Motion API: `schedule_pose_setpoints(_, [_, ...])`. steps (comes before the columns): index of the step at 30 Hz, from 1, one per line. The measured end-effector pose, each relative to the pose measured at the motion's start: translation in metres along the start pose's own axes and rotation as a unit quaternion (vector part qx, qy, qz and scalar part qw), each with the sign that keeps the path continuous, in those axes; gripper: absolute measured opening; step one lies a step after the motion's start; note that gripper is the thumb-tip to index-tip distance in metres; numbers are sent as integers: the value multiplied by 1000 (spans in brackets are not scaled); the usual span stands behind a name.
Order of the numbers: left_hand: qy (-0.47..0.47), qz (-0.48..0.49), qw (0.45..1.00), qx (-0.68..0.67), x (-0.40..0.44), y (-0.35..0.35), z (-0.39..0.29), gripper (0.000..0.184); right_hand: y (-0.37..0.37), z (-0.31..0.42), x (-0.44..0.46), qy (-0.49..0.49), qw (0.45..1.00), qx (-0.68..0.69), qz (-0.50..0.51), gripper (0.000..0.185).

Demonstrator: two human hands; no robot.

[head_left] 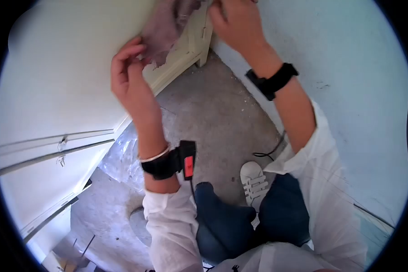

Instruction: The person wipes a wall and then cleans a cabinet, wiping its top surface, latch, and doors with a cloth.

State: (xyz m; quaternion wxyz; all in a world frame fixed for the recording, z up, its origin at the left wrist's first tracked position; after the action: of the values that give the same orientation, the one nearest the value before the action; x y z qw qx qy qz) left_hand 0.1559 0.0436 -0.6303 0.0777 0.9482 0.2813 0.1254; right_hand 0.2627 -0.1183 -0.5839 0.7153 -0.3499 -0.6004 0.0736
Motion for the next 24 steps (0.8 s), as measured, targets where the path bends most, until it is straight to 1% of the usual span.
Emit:
schedule_pose_setpoints(1, [24, -5, 1000, -13, 1, 5, 1, 21, -4, 3, 4, -10, 1000, -1, 3, 65])
schedule_pose_setpoints(2, [48, -13, 999, 20, 0, 9, 9, 24, -6, 7, 4, -9, 1000, 22, 3, 63])
schedule_pose_setpoints(3, [54, -22, 998, 13, -3, 11, 17, 24, -3, 10, 2, -11, 999, 47, 4, 61])
schedule_pose_setpoints(4, [36, -40, 998, 11, -8, 15, 26, 26, 10, 8, -18, 50, 996, -12, 78, 51])
schedule_pose_setpoints(5, [16, -56, 998, 9, -12, 15, 30, 28, 21, 18, -30, 42, 996, -11, 79, 51])
schedule_pose_setpoints(6, [2, -86, 996, 20, -15, 7, 30, 28, 39, 29, -34, 52, 995, -7, 91, 58])
schedule_pose_setpoints(7, [4, -89, 996, 23, -19, 11, 34, 28, 49, 28, -49, 68, 993, -3, 100, 66])
schedule_pose_setpoints(8, [7, -126, 992, 32, -24, 7, 39, 27, 61, 30, -66, 37, 995, -21, 90, 75])
schedule_pose_setpoints(9, [6, -161, 986, 47, -30, 1, 48, 26, 66, 32, -68, 43, 995, -14, 86, 75])
schedule_pose_setpoints(10, [3, -161, 985, 63, -36, -2, 59, 26, 72, 33, -73, 62, 993, 13, 101, 74])
schedule_pose_setpoints(12, [-79, -164, 969, 166, -45, -6, 72, 23, 70, 40, -72, 102, 988, 50, 102, 74])
schedule_pose_setpoints(13, [-76, -152, 968, 185, -48, -6, 71, 23, 67, 34, -65, 106, 988, 57, 96, 72])
schedule_pose_setpoints(15, [-124, -43, 976, 176, -45, 1, 58, 22, 51, 30, -41, 112, 989, 57, 82, 70])
schedule_pose_setpoints(16, [-126, -42, 974, 182, -37, 1, 51, 22, 47, 29, -29, 88, 994, 55, 35, 64])
schedule_pose_setpoints(17, [-142, 9, 976, 162, -29, 7, 41, 22, 37, 30, -23, 62, 997, 54, -12, 58])
schedule_pose_setpoints(18, [-159, 60, 976, 138, -21, 11, 34, 22, 28, 30, -17, 21, 999, 31, -37, 59])
schedule_pose_setpoints(19, [-158, 61, 976, 137, -10, 9, 43, 22, 22, 36, -18, 19, 999, 30, -37, 59])
schedule_pose_setpoints(20, [-121, 108, 954, 251, 1, 9, 61, 26, 20, 43, -21, 77, 996, 50, -8, 53])
schedule_pose_setpoints(21, [-77, 154, 917, 360, 4, 12, 75, 31, 18, 45, -26, 133, 989, 67, 18, 47])
schedule_pose_setpoints(22, [-66, 153, 919, 356, 2, 17, 76, 31, 22, 42, -34, 125, 990, 60, 12, 47])
schedule_pose_setpoints(24, [-68, 154, 909, 381, -2, 24, 76, 34, 47, 34, -61, 126, 988, 61, 66, 70])
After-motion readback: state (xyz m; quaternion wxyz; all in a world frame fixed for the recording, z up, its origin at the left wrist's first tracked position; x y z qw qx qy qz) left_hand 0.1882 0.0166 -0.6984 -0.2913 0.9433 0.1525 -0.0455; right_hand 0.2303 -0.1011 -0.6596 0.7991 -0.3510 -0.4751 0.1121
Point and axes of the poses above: each hand's wrist, its own x-axis towards the middle knuckle, its own y-axis out of the palm, z = x × y, the point moved 3 cm from there along x, towards the middle knuckle, and after that the axes turned 10 degrees about -y, right-handed, at the moved point
